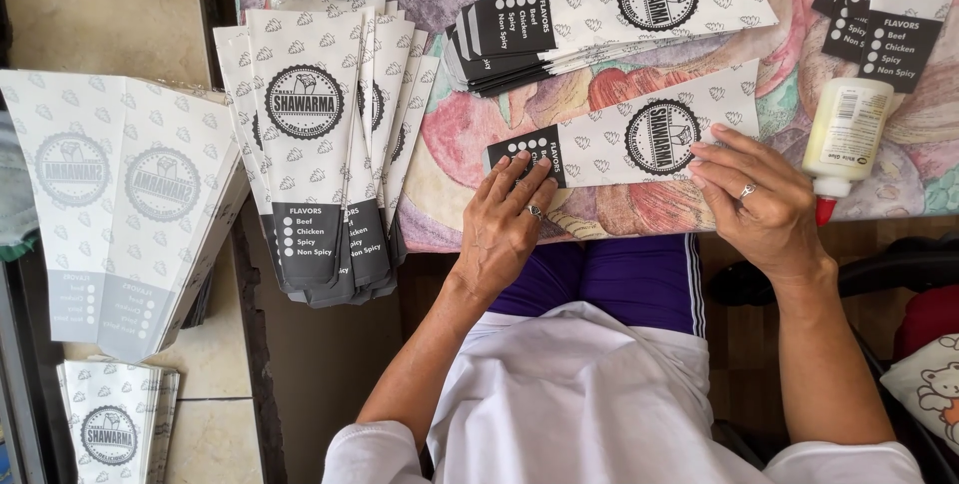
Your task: The person applies glue from a bottle to the edges of printed paper shawarma sleeves, folds them by hand, and presses the edges together to seal them, handling several sleeves from a stack on a table.
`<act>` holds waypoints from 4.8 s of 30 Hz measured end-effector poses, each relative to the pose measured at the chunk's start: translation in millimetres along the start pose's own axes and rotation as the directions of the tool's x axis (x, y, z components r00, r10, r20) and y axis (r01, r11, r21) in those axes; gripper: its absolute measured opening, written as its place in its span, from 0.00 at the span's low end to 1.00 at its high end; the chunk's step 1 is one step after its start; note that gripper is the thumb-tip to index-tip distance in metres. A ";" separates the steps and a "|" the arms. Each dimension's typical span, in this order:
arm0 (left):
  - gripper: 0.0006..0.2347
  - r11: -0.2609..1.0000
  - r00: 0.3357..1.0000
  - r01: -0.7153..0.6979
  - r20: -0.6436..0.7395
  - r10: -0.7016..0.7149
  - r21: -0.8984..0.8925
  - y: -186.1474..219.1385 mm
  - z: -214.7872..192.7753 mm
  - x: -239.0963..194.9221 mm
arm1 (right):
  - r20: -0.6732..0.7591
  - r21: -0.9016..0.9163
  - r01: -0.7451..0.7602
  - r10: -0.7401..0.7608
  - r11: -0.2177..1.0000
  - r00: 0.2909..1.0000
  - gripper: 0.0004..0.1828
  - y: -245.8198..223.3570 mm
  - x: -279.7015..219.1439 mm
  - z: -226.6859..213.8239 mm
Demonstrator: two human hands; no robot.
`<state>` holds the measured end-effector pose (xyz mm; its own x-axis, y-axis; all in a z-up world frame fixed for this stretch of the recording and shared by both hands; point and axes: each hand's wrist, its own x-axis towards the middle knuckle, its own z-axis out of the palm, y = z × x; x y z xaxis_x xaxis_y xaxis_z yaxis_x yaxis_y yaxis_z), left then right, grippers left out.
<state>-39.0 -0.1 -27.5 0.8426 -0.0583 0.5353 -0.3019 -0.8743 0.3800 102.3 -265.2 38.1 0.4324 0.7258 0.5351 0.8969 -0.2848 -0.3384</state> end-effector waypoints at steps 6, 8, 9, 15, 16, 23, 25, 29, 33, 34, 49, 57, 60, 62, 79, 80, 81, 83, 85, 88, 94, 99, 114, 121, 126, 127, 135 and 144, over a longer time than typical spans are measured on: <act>0.13 0.998 0.995 -0.032 0.098 0.026 0.059 8.0 -9.5 5.2 | -0.008 -0.097 -0.026 0.026 0.995 1.000 0.05 6.1 1.8 8.7; 0.12 0.998 0.996 -0.028 0.084 0.023 0.052 10.1 -10.7 9.6 | -0.007 -0.079 -0.001 0.000 0.997 1.000 0.07 13.2 5.6 22.0; 0.10 0.999 0.997 -0.020 0.070 0.016 0.049 10.7 -12.1 11.8 | -0.006 -0.057 0.028 -0.028 0.998 1.000 0.09 16.5 8.0 29.2; 0.10 0.998 0.998 0.045 -0.039 -0.043 0.032 11.9 -1.2 10.8 | 0.189 0.197 -0.074 0.036 0.978 0.981 0.17 15.1 33.8 49.2; 0.10 0.998 0.998 0.047 -0.041 -0.046 0.034 11.9 0.4 12.1 | 0.190 0.199 -0.071 0.032 0.977 0.981 0.17 19.5 32.1 45.6; 0.08 0.990 0.976 0.137 -0.174 -0.132 0.021 33.5 23.0 44.6 | 0.391 -0.118 -0.178 0.210 0.977 0.896 0.46 23.6 26.2 32.5; 0.11 0.986 0.964 0.167 -0.210 -0.166 -0.013 41.0 45.8 60.3 | 0.409 -0.111 -0.178 0.208 0.978 0.889 0.47 23.5 27.3 35.3; 0.11 0.936 0.937 0.346 0.033 -0.349 0.070 58.1 58.1 83.8 | 0.423 -0.104 -0.214 0.238 0.971 0.874 0.50 23.5 19.3 35.9; 0.17 0.860 0.844 0.510 0.190 -0.502 0.005 38.5 67.9 54.7 | 0.461 -0.181 -0.137 0.207 0.974 0.863 0.50 25.8 24.7 33.1; 0.17 0.859 0.842 0.513 0.190 -0.505 0.008 34.7 52.8 47.0 | 0.462 -0.177 -0.135 0.204 0.975 0.863 0.50 25.5 23.5 32.7; 0.24 0.800 0.858 0.415 0.105 -0.502 0.433 14.4 -26.4 13.6 | 0.290 -0.485 -0.590 0.755 0.646 0.589 0.74 -23.7 51.5 18.4; 0.24 0.807 0.862 0.407 0.113 -0.495 0.429 13.6 -27.2 12.6 | 0.278 -0.419 -0.473 0.606 0.775 0.746 0.65 -14.8 58.0 6.8; 0.24 0.790 0.841 0.435 0.118 -0.528 0.431 18.2 -28.2 15.2 | 0.233 -0.483 -0.509 0.665 0.713 0.710 0.62 35.7 14.3 13.3; 0.24 0.783 0.837 0.493 0.041 -0.546 0.380 23.0 -19.0 14.4 | 0.259 -0.439 -0.475 0.614 0.763 0.746 0.57 -9.9 31.2 7.2; 0.32 0.993 0.963 0.006 0.267 -0.038 0.119 47.8 10.4 -4.3 | 0.119 -0.540 -0.333 0.462 0.773 0.879 0.28 -18.7 -11.6 -21.0; 0.21 0.996 0.979 0.003 0.201 -0.020 0.086 50.3 9.9 -12.4 | 0.048 -0.464 -0.352 0.419 0.813 0.907 0.23 -9.9 -0.9 -17.0; 0.12 0.999 0.991 -0.003 0.133 -0.004 0.052 52.9 9.7 -20.5 | -0.027 -0.384 -0.361 0.380 0.850 0.925 0.19 -1.2 9.7 -13.1; 0.09 0.999 0.994 0.012 0.104 -0.015 0.035 58.9 -17.2 -12.3 | -0.009 -0.320 -0.331 0.347 0.888 0.938 0.18 29.1 30.6 4.9; 0.07 1.000 0.997 0.024 0.072 -0.025 0.016 58.6 -45.1 -2.6 | 0.006 -0.256 -0.299 0.310 0.919 0.951 0.17 49.6 53.2 22.4; 0.04 0.952 0.966 0.192 -0.124 -0.225 -0.238 40.3 -88.9 7.4 | 0.148 -0.149 -0.258 0.280 0.955 0.949 0.19 57.4 83.9 42.5; 0.14 0.714 0.673 0.698 -0.393 -0.626 0.058 -56.1 -138.9 -16.6 | -0.009 -0.260 -0.094 0.095 0.961 0.995 0.13 48.3 76.4 62.6; 0.18 0.455 0.666 0.741 -0.455 -0.591 0.493 -84.8 -126.4 -28.4 | -0.147 -0.177 -0.024 -0.002 0.984 0.989 0.10 14.3 28.4 45.6; 0.10 0.999 0.986 -0.036 0.161 0.041 -0.030 -6.5 -1.3 31.1 | -0.118 -0.421 -0.692 0.721 0.587 0.683 0.42 45.1 -69.1 -54.3; 0.12 0.995 0.970 -0.092 0.231 0.082 0.033 -11.6 1.1 28.4 | -0.017 0.274 -0.923 0.961 0.269 0.275 0.24 50.0 -67.7 -51.6; 0.04 0.995 0.980 -0.101 0.170 0.103 -0.021 -10.3 -1.3 40.1 | -0.091 0.871 -0.447 0.963 0.201 0.255 0.30 36.2 -66.3 -64.7; 0.04 0.994 0.980 -0.104 0.171 0.106 -0.023 -9.6 -3.7 44.9 | -0.093 0.872 -0.446 0.963 0.201 0.252 0.30 35.3 -70.4 -67.2; 0.13 0.943 0.922 0.333 0.220 -0.320 -0.025 -15.3 -3.4 59.9 | -0.393 0.687 -0.322 0.706 0.652 0.589 0.18 38.1 -106.6 -70.6; 0.06 0.944 0.926 0.316 0.247 -0.284 -0.097 -20.0 -12.8 68.2 | -0.472 0.631 -0.404 0.740 0.663 0.479 0.25 33.7 -110.6 -22.8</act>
<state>18.8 19.6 11.1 0.9766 0.0757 0.2013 -0.0622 -0.7967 0.6012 86.8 -369.4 -14.9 0.9149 -0.1592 0.3710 0.3613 -0.0869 -0.9284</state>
